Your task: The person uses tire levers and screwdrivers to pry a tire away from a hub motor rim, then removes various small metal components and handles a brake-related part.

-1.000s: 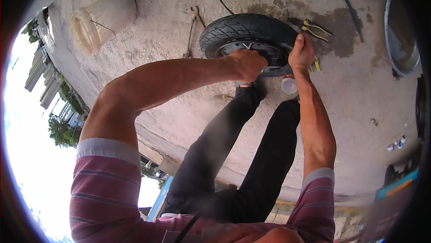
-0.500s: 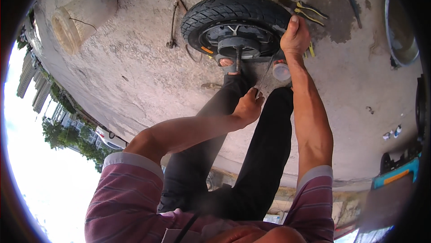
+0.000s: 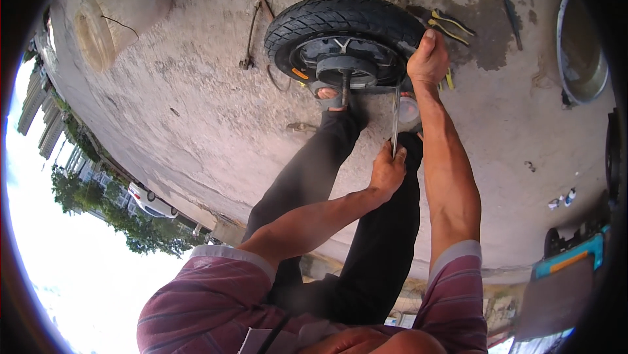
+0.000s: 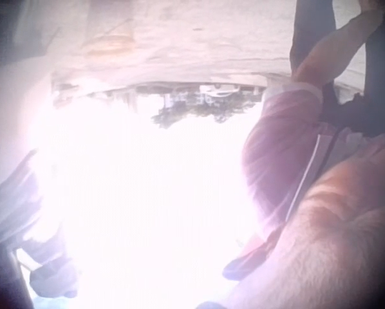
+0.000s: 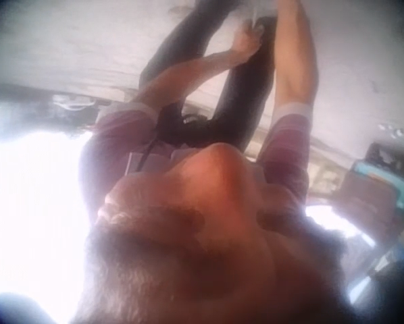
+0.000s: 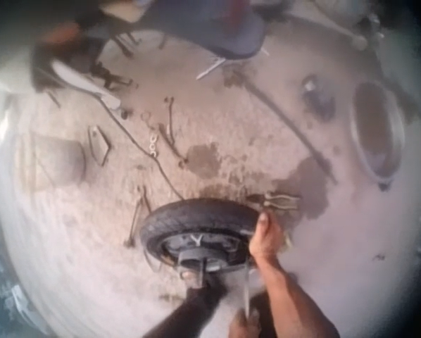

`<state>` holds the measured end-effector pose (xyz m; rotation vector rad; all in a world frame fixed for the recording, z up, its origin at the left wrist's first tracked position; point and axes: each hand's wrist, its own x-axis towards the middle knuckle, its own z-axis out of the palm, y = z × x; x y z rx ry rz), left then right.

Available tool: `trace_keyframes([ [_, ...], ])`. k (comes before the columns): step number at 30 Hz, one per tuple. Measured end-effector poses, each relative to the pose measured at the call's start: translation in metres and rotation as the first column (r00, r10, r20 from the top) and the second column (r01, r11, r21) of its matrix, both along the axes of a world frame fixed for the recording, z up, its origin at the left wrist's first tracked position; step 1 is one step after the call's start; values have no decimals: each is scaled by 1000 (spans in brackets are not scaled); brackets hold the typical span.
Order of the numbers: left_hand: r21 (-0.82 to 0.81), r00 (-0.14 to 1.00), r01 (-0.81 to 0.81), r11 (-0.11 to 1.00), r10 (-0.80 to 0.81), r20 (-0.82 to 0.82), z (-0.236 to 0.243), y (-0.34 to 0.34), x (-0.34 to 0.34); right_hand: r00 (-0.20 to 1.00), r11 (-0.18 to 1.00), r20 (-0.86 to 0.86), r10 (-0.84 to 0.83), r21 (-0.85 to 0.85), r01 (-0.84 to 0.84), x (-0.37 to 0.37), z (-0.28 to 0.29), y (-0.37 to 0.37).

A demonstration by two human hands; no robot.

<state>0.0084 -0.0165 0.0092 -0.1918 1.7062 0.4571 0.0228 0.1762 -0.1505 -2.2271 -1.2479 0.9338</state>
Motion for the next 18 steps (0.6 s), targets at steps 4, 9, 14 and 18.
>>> trace_keyframes([
  [4, -76, 998, 55, 996, -58, -34, -5, -8, 16, 1000, 1000, -2, 15, 14, -15, 1, -1, -1],
  [9, -133, 998, -59, 989, 63, 23, -20, -18, 34, 999, 999, -27, 31, 14, -31, 0, -2, 0],
  [14, -143, 956, -248, 958, 266, 121, -36, -10, 70, 997, 992, -19, 73, 109, -70, 11, -5, 0],
  [18, -176, 873, -419, 891, 449, 192, -83, -13, 122, 994, 986, -32, 101, 139, -95, 8, -7, 2],
])
